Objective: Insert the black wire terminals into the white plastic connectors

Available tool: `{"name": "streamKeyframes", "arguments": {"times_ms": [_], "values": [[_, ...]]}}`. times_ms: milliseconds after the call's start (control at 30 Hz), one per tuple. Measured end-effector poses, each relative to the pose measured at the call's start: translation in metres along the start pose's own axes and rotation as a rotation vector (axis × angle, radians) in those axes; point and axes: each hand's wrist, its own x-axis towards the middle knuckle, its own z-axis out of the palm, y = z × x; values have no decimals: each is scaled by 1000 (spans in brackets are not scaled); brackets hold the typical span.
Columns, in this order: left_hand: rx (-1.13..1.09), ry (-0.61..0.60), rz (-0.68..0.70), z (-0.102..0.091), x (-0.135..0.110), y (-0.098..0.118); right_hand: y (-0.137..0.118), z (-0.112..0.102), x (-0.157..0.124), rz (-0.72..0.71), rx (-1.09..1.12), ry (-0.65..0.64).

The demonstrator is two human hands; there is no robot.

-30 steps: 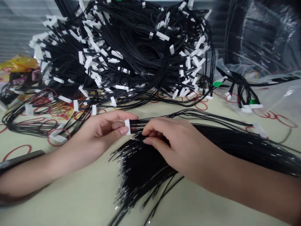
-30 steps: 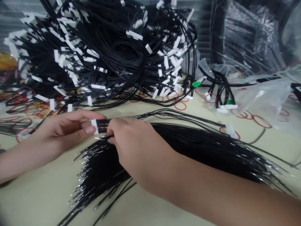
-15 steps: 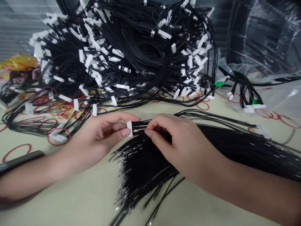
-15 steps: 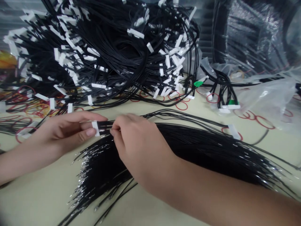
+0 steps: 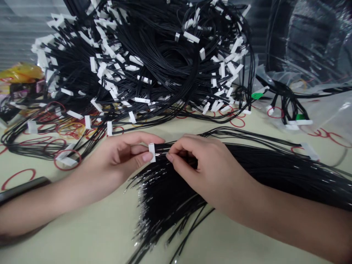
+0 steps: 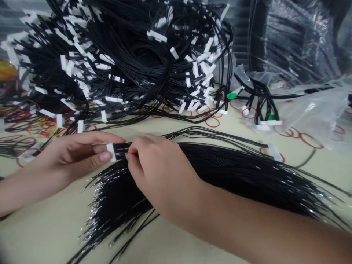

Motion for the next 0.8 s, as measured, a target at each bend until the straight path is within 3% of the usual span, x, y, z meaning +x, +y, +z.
{"name": "streamKeyframes", "arguments": {"times_ms": [433, 600, 800], "values": [[-69, -34, 26, 2, 1, 1, 4, 3, -1, -146, 52, -25], [-18, -70, 112, 4, -1, 3, 5, 9, -4, -238, 37, 18], [-67, -36, 180, 0, 2, 2, 2, -1, 0, -174, 109, -41]]}}
